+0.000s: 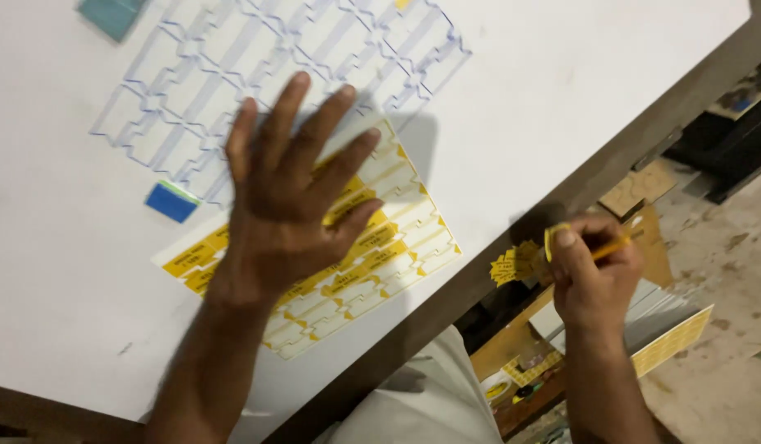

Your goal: Peeling price tags from a sheet and applying them to a layout board using a utility knife.

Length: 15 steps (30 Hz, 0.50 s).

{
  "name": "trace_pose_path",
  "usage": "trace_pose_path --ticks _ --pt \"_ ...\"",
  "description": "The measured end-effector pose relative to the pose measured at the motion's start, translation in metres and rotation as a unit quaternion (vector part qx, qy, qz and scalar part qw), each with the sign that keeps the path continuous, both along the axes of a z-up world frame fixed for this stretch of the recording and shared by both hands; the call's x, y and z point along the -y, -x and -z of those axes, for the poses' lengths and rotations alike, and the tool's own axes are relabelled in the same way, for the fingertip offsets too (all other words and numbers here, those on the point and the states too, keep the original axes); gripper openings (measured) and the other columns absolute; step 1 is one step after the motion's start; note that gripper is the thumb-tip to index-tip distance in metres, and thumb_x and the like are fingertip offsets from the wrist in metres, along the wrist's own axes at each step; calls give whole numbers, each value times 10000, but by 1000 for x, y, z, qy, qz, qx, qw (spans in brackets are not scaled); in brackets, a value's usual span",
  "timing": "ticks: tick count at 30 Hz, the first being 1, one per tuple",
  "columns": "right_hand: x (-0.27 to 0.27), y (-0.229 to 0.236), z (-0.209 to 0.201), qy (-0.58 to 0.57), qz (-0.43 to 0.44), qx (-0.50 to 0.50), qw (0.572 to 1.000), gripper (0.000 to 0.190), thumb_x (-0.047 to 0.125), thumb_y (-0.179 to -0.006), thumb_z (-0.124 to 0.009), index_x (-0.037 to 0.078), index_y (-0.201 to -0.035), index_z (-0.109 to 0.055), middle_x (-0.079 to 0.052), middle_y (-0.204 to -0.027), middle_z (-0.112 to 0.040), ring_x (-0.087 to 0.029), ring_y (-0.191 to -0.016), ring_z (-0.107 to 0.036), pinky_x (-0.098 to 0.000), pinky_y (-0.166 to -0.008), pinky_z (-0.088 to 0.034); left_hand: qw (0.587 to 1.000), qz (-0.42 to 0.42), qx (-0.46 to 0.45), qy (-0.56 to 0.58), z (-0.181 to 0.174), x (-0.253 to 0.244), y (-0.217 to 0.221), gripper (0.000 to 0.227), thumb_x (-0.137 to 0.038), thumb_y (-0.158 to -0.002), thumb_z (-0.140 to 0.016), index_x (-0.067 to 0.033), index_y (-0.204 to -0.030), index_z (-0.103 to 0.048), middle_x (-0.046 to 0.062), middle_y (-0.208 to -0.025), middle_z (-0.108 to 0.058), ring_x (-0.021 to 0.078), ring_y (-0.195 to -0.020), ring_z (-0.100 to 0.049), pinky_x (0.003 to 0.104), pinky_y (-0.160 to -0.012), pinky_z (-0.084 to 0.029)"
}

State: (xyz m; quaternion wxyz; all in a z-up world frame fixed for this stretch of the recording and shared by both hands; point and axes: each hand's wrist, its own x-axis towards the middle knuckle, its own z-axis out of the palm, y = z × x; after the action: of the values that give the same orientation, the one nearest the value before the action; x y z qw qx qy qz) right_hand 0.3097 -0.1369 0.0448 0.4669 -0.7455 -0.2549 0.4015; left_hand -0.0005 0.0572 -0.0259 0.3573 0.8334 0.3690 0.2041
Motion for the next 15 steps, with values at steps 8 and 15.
trace_pose_path --ticks 8,15 --pt "39 -9 3 160 -87 187 965 119 53 -993 -758 -14 -926 -685 -50 -822 -694 -92 -740 -637 -215 -686 -524 1000 4 -28 -2 -2 3 -7 622 -408 -918 -896 -186 -1449 -659 129 -1635 -436 401 -1552 -283 649 -1227 -138" --pt "26 -15 -3 141 -135 198 961 234 71 -985 -833 -1 -1026 -614 -54 -885 -685 -48 -737 -614 -168 -652 -513 999 7 -42 -2 -6 2 -8 581 -428 -937 -883 -163 -1414 -684 160 -1594 -444 434 -1506 -291 658 -1198 -125"
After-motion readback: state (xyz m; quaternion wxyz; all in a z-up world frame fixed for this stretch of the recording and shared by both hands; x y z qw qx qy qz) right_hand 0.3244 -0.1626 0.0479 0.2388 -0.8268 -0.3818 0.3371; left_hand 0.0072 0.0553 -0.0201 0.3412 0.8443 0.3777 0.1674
